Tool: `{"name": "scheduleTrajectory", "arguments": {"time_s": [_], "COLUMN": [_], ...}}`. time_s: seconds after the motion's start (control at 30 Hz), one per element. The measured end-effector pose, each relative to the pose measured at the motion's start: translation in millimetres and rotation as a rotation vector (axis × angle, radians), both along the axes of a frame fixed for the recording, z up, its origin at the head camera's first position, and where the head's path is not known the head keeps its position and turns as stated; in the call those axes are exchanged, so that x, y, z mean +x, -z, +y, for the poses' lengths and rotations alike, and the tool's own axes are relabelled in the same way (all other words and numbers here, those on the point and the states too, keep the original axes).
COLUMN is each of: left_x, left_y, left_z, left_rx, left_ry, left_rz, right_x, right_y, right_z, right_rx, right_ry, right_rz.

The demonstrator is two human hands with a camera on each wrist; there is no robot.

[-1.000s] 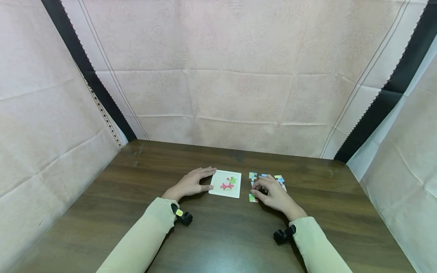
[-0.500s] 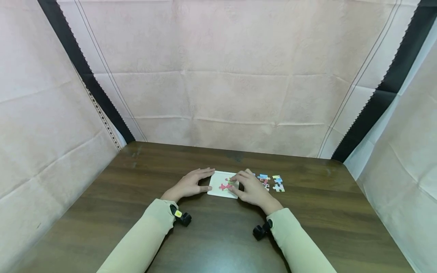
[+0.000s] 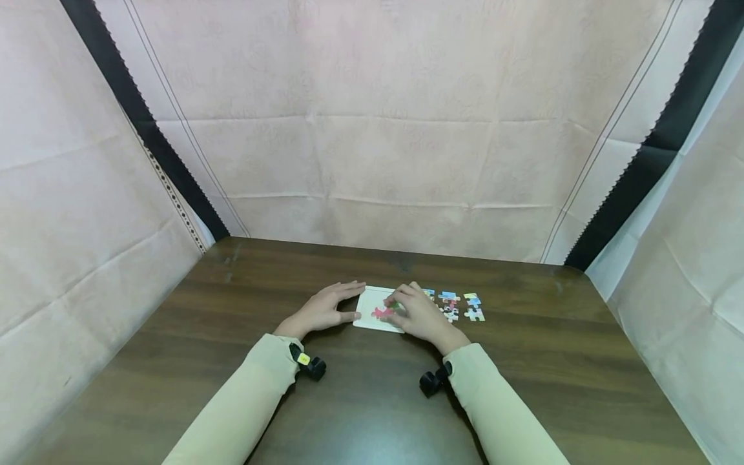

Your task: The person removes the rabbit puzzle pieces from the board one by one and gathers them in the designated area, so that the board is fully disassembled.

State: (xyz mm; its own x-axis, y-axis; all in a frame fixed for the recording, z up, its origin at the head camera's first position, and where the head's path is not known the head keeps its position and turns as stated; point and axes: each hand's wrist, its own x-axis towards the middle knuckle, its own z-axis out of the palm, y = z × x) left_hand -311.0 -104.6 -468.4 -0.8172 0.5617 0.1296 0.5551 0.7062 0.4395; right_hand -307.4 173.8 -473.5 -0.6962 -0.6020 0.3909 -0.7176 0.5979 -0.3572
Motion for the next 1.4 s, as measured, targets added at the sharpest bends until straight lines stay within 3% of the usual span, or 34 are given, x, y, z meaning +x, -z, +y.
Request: {"name": "scheduleTrajectory", "arguments": {"time_s": [0.6, 1.1, 1.4], "left_x": [-2.1, -1.7, -1.1], "left_y": [1.0, 1.1, 1.9], "left_z": [-0.3, 0.3, 0.4], "left_rx": [-0.014, -0.019, -0.027], "left_ry": [0.005, 0.004, -0.012], "left_rz": [0.018, 0.013, 0.009], "right_x": [2.4, 6.8, 7.1], "right_y": [-3.2, -1.9, 0.0], "right_z": [-0.3, -3.2, -1.9], "right_rx": [0.014, -0.143, -0.184], "right_ry": [0.021, -0.034, -0.036], "right_rz": [-0.022, -0.099, -0.098]}}
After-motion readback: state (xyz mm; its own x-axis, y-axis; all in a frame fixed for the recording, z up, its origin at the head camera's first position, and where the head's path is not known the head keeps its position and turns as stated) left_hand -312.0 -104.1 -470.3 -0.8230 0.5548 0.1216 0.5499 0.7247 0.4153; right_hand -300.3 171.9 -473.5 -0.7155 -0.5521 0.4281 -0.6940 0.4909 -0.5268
